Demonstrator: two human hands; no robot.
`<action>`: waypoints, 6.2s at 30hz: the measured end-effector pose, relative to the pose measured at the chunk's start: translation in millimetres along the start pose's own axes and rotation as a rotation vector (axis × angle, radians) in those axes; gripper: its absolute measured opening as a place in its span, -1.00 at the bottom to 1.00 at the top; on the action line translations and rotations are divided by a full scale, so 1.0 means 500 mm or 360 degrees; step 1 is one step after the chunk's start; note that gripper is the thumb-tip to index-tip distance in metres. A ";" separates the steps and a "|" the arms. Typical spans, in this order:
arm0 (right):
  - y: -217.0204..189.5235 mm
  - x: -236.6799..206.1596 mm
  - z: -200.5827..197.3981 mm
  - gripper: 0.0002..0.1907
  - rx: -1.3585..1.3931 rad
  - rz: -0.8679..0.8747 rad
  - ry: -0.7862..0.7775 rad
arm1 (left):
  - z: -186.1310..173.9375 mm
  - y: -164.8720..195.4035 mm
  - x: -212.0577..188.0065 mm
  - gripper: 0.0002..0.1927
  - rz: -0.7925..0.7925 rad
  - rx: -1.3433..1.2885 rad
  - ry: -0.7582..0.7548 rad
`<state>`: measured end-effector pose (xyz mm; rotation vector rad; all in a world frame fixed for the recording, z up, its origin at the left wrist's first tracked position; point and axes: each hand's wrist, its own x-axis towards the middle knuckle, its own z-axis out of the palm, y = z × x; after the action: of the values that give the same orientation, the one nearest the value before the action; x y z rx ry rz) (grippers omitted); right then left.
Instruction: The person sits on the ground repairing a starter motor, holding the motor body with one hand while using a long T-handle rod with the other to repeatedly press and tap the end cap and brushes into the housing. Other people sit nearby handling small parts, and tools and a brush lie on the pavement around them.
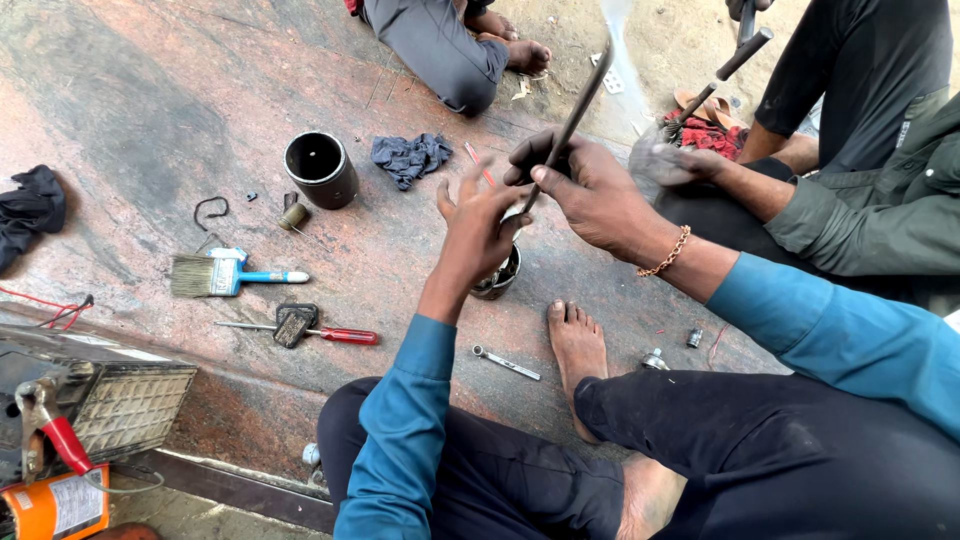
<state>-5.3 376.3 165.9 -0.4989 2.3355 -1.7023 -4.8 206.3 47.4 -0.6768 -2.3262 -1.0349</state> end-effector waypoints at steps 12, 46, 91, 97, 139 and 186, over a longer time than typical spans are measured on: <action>0.015 0.005 0.002 -0.80 0.0111 -0.0062 -0.0003 | -0.005 -0.015 0.007 -0.44 0.0043 -0.0157 -0.0021; -0.021 0.004 -0.007 -0.75 0.0118 -0.0077 0.0116 | -0.018 0.006 0.035 -0.59 -0.0178 -0.1167 -0.0312; -0.004 0.003 -0.009 -0.64 0.0004 -0.0111 0.0052 | -0.025 0.024 0.039 -0.77 -0.0248 -0.0881 -0.0227; 0.005 0.004 -0.012 -0.63 0.0021 -0.0229 0.0018 | -0.018 0.043 0.041 -0.48 -0.0491 -0.0479 -0.0123; -0.004 -0.006 -0.013 -0.59 0.0019 -0.0224 0.0003 | -0.047 0.008 0.045 -0.43 -0.0121 -0.0685 -0.0187; 0.160 -0.022 0.045 -0.54 0.0012 0.0312 0.0240 | -0.044 -0.030 -0.064 -0.60 -0.0510 -0.0158 -0.0044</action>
<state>1.1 382.9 82.5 -0.1374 2.3874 -1.7090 15.0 172.9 32.4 -0.3610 -2.4736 -1.2943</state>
